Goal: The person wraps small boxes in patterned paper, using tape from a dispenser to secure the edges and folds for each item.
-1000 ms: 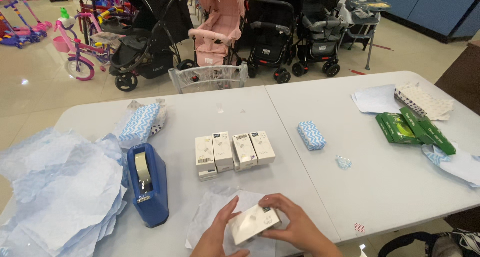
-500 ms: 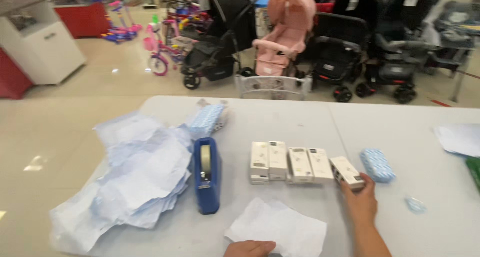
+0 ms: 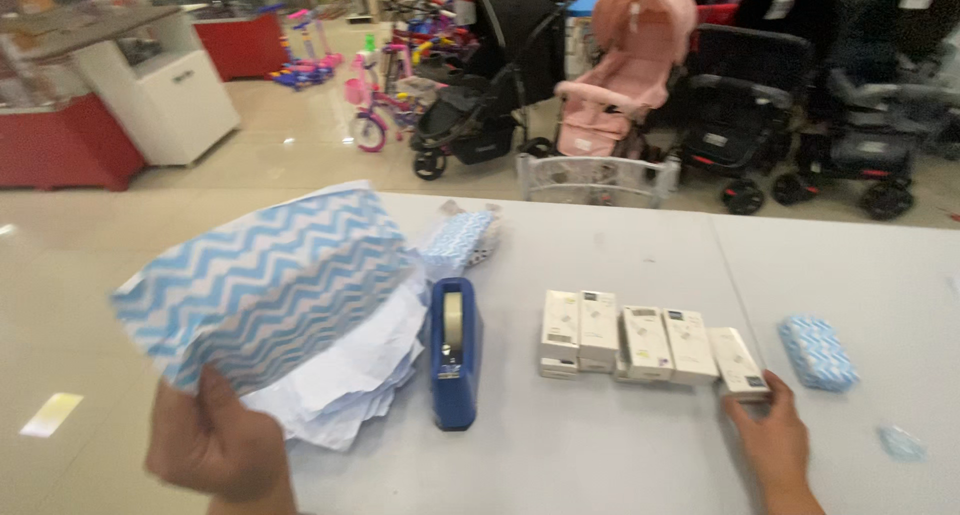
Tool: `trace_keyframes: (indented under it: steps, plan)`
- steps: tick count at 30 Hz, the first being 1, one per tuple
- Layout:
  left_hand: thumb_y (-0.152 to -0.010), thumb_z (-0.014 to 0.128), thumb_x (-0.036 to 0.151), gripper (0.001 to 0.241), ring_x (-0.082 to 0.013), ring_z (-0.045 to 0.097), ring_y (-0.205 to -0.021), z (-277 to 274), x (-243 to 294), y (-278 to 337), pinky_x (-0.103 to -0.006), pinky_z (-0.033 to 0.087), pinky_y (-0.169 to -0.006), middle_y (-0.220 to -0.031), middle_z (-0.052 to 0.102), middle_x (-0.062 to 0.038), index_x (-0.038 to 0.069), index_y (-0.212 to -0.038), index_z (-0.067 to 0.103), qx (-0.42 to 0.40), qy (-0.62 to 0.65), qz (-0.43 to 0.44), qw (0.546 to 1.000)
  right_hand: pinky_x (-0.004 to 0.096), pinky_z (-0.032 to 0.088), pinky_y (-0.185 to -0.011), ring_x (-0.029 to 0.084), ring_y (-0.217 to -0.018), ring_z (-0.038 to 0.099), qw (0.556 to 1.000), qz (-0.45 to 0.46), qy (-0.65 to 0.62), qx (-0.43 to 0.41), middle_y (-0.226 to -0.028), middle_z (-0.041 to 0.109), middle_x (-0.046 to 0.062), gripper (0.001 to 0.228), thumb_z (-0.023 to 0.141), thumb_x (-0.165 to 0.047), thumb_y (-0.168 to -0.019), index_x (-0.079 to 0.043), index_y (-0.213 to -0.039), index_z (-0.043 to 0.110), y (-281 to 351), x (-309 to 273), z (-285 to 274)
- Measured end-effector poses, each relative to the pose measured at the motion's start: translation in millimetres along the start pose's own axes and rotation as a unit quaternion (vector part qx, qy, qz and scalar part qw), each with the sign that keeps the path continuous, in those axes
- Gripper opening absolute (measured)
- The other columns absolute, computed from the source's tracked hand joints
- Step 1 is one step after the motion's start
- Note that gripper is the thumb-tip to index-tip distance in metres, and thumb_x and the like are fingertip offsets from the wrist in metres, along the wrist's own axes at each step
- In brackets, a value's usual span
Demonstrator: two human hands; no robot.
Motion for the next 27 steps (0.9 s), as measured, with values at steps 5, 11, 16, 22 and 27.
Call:
trace_keyframes:
  steps: [5,11,16,22,27]
  plan:
    - [-0.123,0.065,-0.021,0.022,-0.0531,0.079,-0.114,36,-38,36,-0.0551,0.063,-0.094,-0.136,0.082,-0.038,-0.020,-0.132,0.085,-0.130,-0.039,0.168,0.976,0.043,0.049,-0.113,0.032,-0.131,0.071,0.998,-0.063,0.013,0.003,-0.143,0.075,0.012,0.097,0.085,-0.055,-0.079,-0.017,-0.161,0.052,2,-3,2]
    - [-0.111,0.069,0.010,0.044,-0.0296,0.079,-0.143,128,-202,170,-0.0568,0.062,-0.119,-0.154,0.082,-0.015,0.018,-0.153,0.080,-0.328,-0.162,0.133,0.921,0.047,0.035,-0.127,0.025,-0.149,0.058,0.989,-0.135,-0.042,-0.034,-0.157,0.067,-0.002,0.094,0.081,-0.042,-0.090,-0.018,-0.168,0.036,9,-24,-15]
    - [-0.107,0.070,0.029,0.049,-0.0184,0.068,-0.154,145,-241,230,-0.0603,0.028,-0.151,-0.162,0.075,0.005,0.040,-0.155,0.075,-0.429,-0.202,0.051,0.879,0.049,0.032,-0.124,0.026,-0.137,0.061,0.970,-0.158,0.008,0.186,-0.143,0.070,-0.001,0.066,0.078,-0.035,-0.090,-0.020,-0.151,0.059,-39,-10,-69]
    - [-0.098,0.067,0.047,0.054,-0.0084,0.058,-0.155,149,-203,269,-0.0560,0.028,-0.146,-0.162,0.065,0.019,0.046,-0.153,0.068,-0.516,-0.178,0.070,0.835,0.053,0.045,-0.117,0.029,-0.148,0.055,0.991,0.066,0.119,-0.006,-0.168,0.047,0.007,0.100,0.077,-0.053,-0.089,-0.020,-0.172,0.033,-99,24,-67]
    - [-0.091,0.064,0.061,0.061,0.0000,0.049,-0.156,151,-179,309,-0.0524,0.029,-0.142,-0.162,0.057,0.031,0.052,-0.151,0.061,-0.581,-0.159,0.087,0.793,0.050,0.043,-0.118,0.030,-0.149,0.051,0.989,0.138,-0.045,0.022,-0.166,0.050,0.009,0.084,0.064,-0.051,-0.093,-0.015,-0.166,0.045,-65,8,-75]
Point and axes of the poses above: each hand's wrist, its own y-axis away from the middle knuckle, its own z-axis out of the palm, x = y × z, the point moved 5 cm from there along -y, towards the middle knuckle
